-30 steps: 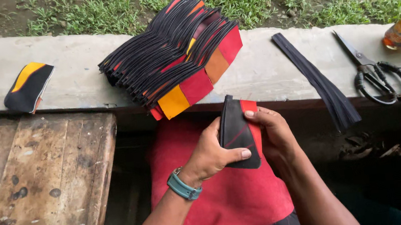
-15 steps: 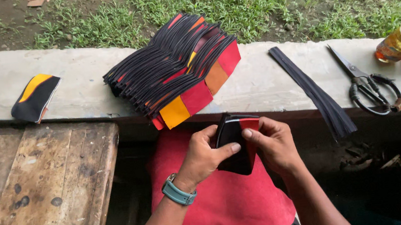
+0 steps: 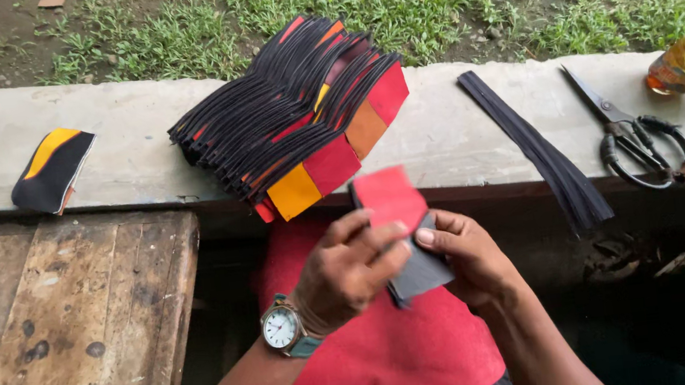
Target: The person trims black and yellow leather pieces with shears, folds the edges of the pieces by hand, and sorts them on a workbench next to a stack of multi-colored materials.
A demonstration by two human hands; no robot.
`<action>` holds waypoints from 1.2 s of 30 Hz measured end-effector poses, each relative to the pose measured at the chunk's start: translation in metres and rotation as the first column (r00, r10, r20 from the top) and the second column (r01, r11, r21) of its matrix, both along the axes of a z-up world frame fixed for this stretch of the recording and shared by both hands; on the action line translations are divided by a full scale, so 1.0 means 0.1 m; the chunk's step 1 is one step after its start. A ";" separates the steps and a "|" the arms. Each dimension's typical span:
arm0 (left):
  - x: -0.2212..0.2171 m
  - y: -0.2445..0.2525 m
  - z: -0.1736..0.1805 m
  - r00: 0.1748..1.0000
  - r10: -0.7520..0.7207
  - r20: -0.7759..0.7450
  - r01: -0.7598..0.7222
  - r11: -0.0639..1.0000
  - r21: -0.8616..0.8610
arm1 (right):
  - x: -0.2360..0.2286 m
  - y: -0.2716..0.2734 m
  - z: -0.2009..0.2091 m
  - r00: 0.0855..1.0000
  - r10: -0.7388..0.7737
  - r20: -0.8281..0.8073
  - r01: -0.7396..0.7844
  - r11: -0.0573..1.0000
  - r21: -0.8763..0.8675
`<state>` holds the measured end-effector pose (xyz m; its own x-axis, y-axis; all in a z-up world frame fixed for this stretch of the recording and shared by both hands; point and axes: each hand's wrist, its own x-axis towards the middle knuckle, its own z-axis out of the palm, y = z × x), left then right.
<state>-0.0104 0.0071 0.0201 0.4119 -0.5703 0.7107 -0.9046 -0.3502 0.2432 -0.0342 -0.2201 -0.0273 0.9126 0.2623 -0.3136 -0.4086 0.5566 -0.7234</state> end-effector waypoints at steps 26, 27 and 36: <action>0.21 0.01 -0.23 0.077 -0.625 -0.777 -0.164 0.761 -0.628 | 0.07 -0.11 -0.08 0.999 0.014 -0.038 -0.014 1.000 0.003; 0.21 0.02 -0.24 0.115 -0.587 -0.802 -0.169 0.784 -0.598 | 0.04 -0.08 -0.08 1.000 -0.006 -0.029 0.003 0.996 -0.085; 0.21 -0.04 -0.35 0.274 -0.632 -0.725 -0.302 0.660 -0.688 | -0.13 0.31 -0.25 0.967 -0.079 0.241 0.177 0.890 -0.419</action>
